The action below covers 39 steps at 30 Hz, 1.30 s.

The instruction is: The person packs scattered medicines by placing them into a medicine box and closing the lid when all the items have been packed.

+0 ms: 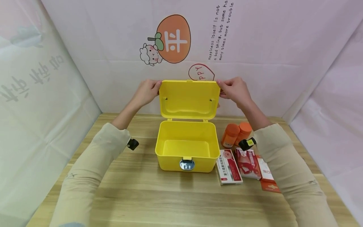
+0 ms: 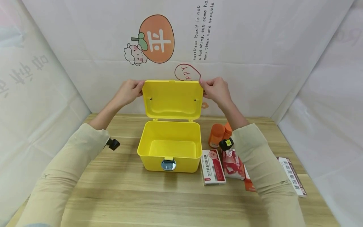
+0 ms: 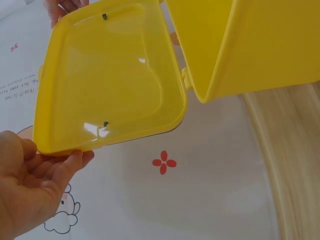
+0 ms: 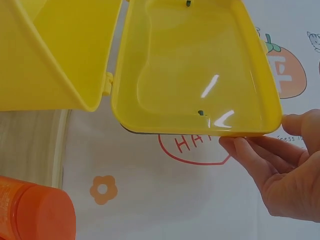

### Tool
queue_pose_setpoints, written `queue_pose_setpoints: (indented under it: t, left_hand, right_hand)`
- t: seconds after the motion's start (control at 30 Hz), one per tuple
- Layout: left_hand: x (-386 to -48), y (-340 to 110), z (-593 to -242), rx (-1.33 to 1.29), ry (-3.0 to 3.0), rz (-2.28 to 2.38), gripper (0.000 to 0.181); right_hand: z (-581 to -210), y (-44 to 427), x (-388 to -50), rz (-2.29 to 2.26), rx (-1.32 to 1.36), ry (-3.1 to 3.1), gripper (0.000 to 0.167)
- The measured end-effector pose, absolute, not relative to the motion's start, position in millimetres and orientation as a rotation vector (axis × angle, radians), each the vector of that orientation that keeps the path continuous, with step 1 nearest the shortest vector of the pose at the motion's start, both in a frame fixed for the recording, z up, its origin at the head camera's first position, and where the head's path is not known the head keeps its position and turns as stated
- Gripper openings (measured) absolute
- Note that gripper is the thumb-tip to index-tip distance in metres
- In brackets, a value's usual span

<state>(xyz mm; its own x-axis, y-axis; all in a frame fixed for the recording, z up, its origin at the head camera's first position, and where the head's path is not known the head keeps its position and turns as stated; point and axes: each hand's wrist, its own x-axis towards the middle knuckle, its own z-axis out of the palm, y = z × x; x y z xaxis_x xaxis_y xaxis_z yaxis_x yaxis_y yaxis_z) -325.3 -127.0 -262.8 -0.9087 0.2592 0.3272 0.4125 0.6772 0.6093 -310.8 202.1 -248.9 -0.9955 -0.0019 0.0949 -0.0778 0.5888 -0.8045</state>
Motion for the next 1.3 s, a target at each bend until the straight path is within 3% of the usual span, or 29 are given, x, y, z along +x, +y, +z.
queue_pose_setpoints:
  t: [0.63,1.3]
  left_hand:
    - [-346.1,-123.8,-264.1,-0.5,-2.712,-1.027,0.043]
    - [-359.2,-121.8,-275.0,-0.472,-2.747,-1.043,0.036]
  right_hand:
    - [-245.8,200.0,-334.9,1.369,-0.041,-2.841,0.054]
    - [-256.8,197.9,-346.9,1.365,0.017,-2.914,0.055]
